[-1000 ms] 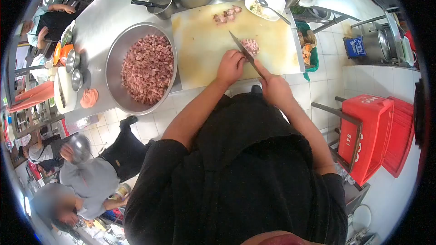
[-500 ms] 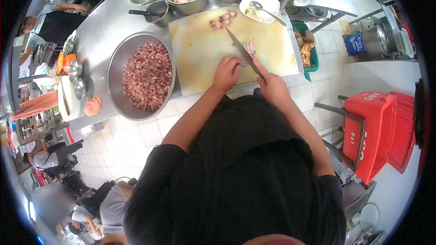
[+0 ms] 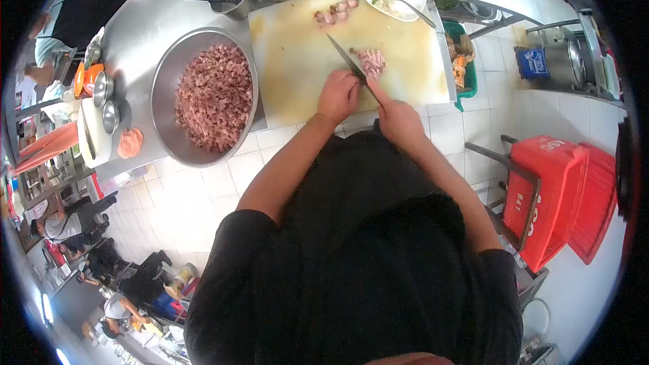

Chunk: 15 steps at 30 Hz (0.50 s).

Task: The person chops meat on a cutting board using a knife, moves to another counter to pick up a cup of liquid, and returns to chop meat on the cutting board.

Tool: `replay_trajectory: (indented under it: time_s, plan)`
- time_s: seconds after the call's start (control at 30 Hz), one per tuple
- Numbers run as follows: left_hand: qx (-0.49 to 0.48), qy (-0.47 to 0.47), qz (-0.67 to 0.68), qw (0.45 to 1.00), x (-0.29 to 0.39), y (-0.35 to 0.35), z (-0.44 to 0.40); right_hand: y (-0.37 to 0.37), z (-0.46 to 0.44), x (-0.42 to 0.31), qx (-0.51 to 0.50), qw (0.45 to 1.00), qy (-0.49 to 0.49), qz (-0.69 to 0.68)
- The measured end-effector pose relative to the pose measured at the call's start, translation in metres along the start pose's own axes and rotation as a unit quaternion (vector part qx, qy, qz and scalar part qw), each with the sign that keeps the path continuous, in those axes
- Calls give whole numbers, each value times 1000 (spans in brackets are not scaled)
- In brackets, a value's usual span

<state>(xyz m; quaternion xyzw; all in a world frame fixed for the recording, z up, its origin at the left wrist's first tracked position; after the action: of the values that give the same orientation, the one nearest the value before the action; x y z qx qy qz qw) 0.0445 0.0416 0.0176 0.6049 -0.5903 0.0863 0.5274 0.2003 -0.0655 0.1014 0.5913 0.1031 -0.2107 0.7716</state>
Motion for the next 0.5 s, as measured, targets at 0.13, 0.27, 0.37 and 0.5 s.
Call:
replay_trajectory:
  time_s: [0.13, 0.27, 0.37, 0.5]
  plan:
    - [-16, -7, 15, 1000, 3, 4, 1, -12, -10, 5, 35, 999, 3, -31]
    - [2, -2, 11, 1000, 5, 8, 1, 4, -5, 9, 85, 993, 14, -84]
    - [10, 3, -3, 1000, 9, 11, 6, 21, 13, 0, 61, 996, 7, -66]
    - [5, -7, 1, 1000, 8, 12, 6, 31, 26, -11, 14, 1000, -3, -5]
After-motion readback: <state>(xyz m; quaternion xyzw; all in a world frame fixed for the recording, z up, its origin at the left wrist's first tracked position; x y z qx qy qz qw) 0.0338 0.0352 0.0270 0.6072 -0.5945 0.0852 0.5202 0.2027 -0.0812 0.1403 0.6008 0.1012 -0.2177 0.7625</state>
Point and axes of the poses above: each hand's wrist, its own z-axis away from the middle knuckle, its own y-axis out of the back of the hand, x = y × z, the point moved 2 cm from there along -z, towards the middle knuckle, and after that the axes turned 5 degrees about z, right-handed, at the moved point
